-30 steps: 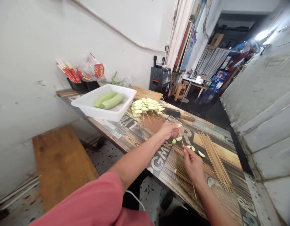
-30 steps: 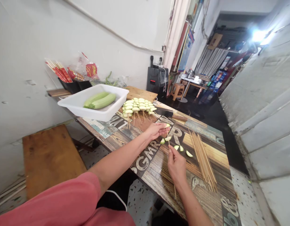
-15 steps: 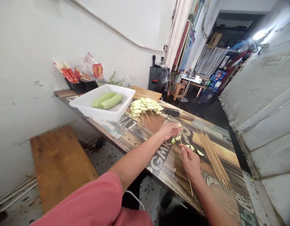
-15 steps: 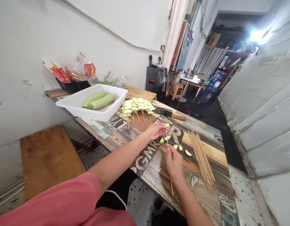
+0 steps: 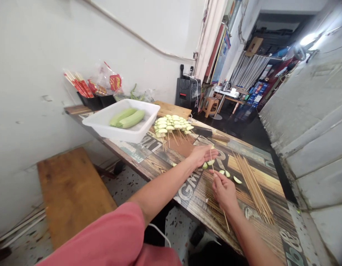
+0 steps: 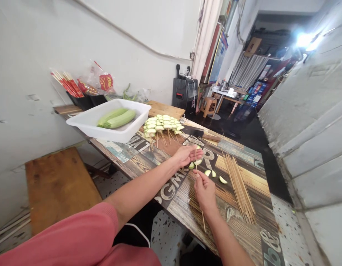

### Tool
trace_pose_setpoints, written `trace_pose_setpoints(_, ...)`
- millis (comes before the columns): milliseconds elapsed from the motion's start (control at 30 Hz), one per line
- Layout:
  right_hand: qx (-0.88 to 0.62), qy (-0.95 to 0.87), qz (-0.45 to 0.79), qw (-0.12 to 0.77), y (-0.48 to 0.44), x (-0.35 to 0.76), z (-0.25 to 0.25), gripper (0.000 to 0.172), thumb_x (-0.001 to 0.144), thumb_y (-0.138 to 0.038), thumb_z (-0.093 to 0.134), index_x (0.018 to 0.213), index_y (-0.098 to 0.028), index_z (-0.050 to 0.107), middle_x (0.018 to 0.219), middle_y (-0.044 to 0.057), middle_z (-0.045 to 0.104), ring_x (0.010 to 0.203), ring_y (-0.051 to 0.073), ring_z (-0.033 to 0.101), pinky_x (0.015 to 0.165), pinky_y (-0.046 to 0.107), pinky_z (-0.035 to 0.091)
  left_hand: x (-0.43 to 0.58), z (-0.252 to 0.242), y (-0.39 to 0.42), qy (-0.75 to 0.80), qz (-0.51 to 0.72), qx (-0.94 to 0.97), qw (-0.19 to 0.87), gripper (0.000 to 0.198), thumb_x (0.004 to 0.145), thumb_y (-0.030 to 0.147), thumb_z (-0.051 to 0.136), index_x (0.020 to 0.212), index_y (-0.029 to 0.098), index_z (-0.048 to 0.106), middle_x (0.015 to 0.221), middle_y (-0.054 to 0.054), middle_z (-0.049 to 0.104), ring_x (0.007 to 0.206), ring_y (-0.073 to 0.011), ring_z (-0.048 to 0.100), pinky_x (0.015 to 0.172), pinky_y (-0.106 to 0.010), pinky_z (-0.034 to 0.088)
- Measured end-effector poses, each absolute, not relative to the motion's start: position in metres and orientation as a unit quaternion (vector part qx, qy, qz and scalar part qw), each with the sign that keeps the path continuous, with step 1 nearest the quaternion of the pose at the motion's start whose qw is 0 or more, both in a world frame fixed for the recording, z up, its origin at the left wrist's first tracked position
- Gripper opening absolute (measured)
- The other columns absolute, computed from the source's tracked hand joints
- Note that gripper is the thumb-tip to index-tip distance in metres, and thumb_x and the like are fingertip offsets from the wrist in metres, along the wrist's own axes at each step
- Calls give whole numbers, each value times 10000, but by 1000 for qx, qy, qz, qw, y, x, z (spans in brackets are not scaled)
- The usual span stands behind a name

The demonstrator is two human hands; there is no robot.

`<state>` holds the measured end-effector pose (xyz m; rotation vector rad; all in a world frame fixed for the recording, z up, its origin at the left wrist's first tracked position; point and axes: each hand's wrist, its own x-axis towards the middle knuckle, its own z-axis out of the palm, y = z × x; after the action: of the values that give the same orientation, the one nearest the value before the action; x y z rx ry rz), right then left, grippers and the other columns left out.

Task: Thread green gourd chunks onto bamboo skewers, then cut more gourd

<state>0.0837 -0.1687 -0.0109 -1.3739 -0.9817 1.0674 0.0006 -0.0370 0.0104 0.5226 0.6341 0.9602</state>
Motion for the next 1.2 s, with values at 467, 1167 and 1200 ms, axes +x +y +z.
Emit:
trace_pose_setpoints(467, -548, -358, 514, 554, -173, 79, -6, 435, 663, -536, 653, 887, -172, 570, 360, -139, 302, 269, 27, 161, 257, 162, 165, 2, 12, -42, 306, 414, 280, 810, 101, 830, 111, 580, 738, 77, 605, 675, -109, 685, 650, -161, 678, 779, -320, 546)
trace_pose_setpoints(1167, -536, -356, 491, 587, -164, 85, -11, 417, 670, -543, 659, 853, -187, 541, 357, -139, 308, 268, 30, 179, 259, 159, 159, 9, 13, -58, 316, 346, 320, 823, 135, 842, 77, 540, 723, 60, 602, 632, -103, 671, 585, -148, 665, 616, -247, 546)
trace_pose_setpoints(1200, -538, -355, 479, 596, -162, 87, -11, 402, 680, -537, 654, 846, -189, 539, 356, -138, 308, 265, 31, 181, 258, 160, 161, 11, 12, -61, 315, 338, 331, 823, 122, 836, 82, 554, 725, 61, 601, 638, -104, 672, 588, -148, 665, 609, -241, 542)
